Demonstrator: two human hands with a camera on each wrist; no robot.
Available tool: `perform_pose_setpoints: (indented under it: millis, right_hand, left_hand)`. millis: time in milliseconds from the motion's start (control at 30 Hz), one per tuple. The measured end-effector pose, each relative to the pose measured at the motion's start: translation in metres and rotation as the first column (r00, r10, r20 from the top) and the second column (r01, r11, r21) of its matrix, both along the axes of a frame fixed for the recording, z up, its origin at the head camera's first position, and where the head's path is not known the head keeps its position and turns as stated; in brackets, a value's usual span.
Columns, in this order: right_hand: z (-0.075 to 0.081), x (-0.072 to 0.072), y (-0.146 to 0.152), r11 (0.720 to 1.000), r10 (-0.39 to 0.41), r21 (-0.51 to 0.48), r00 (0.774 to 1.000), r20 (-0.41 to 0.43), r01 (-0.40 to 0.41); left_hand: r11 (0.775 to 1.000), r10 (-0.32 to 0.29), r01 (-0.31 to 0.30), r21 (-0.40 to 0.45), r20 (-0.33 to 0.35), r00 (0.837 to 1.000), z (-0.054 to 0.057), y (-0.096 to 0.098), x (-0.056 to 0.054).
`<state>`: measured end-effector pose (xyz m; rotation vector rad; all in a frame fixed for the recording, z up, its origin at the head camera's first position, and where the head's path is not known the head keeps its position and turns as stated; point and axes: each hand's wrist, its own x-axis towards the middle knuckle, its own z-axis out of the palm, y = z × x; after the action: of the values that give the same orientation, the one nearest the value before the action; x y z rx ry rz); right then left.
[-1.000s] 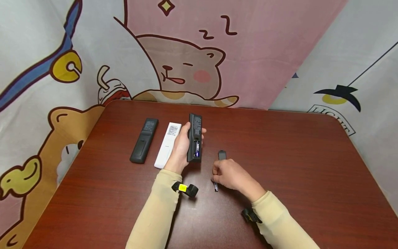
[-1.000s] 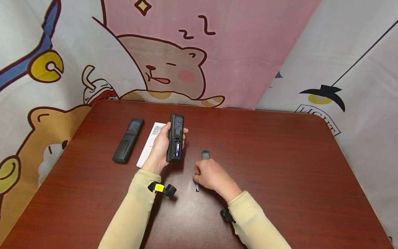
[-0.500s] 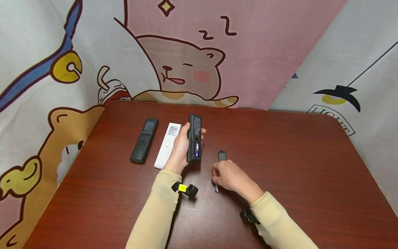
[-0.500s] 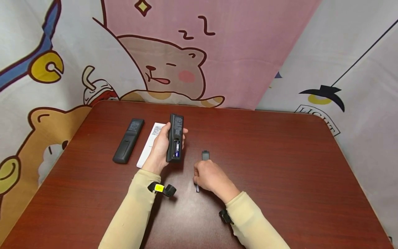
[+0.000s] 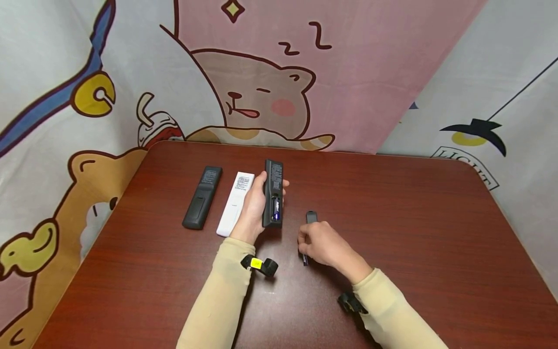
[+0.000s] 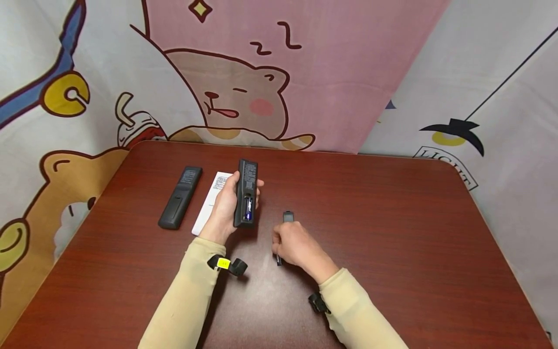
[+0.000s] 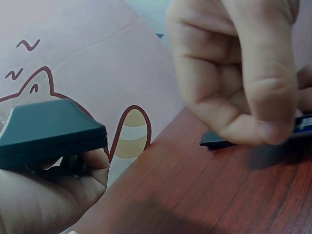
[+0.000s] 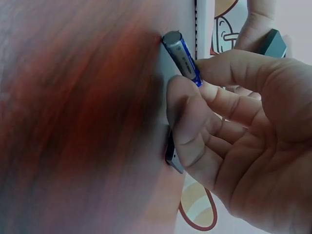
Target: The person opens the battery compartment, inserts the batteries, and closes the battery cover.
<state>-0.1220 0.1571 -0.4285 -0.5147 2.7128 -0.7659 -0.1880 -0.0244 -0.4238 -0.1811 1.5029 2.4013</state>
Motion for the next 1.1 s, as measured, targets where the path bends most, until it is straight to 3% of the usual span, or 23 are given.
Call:
perform_pose_setpoints:
  millis: [233,533,1100]
  right_hand:
    - [-0.001,-0.0014,0.0016,0.999,0.001,-0.051,0.995,-0.1,-0.007]
    - [-0.0022,-0.0047,0.0023,0.989,-0.036,-0.148,0.988,-0.151,0.013]
    - [0.0009,-0.0095,0.0034,0.937,-0.14,-0.343,0.967,-0.214,0.06]
  left_hand:
    - [1.0,0.0,0.0,-0.006,0.005,1.0,0.0001,0.0003,-0.0001]
    - [1.0,0.0,0.0,0.002,0.002,1.0,0.0013,0.0004,0.0005]
    - [1.0,-0.002,0.002,-0.006,0.007,1.0,0.0008,0.0002,0.0003]
